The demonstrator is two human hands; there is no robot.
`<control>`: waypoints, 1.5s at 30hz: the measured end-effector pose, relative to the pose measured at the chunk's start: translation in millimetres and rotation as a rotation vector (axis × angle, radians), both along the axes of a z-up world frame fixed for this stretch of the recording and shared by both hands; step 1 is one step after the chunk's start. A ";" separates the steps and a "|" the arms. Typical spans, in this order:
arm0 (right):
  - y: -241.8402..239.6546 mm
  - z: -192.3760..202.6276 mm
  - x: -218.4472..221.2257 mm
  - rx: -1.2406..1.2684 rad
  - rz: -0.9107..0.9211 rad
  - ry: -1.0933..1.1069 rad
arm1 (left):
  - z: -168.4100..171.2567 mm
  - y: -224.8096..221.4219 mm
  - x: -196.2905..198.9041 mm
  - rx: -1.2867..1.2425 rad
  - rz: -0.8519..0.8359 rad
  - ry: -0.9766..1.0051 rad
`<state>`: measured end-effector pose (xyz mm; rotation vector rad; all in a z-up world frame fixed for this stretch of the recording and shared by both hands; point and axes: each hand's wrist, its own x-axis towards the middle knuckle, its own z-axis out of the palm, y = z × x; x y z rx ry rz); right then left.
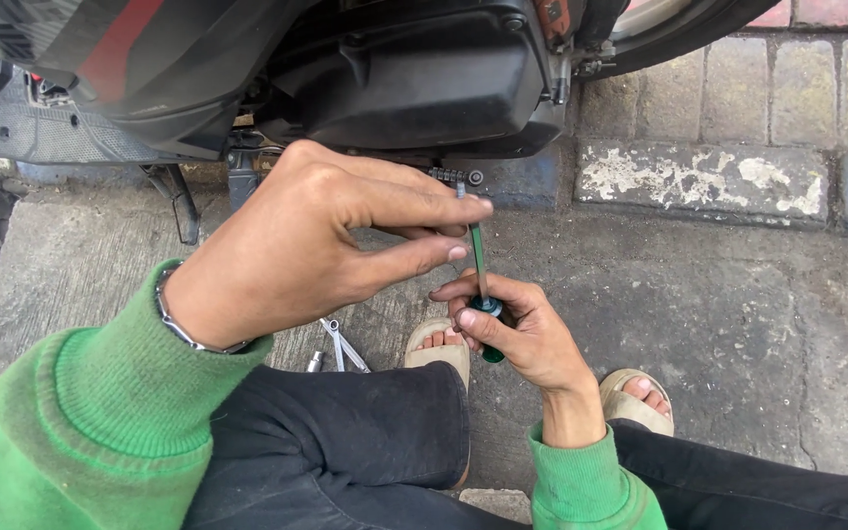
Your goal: Using a screwdriver to remove screws from a motorcycle's air filter housing for maintenance.
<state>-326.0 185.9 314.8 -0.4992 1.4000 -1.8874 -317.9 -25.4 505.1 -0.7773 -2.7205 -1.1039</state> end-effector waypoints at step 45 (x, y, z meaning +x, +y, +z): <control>8.6 14.9 -21.0 0.123 -0.213 0.119 | -14.6 28.3 -24.9 -0.244 -0.038 -0.345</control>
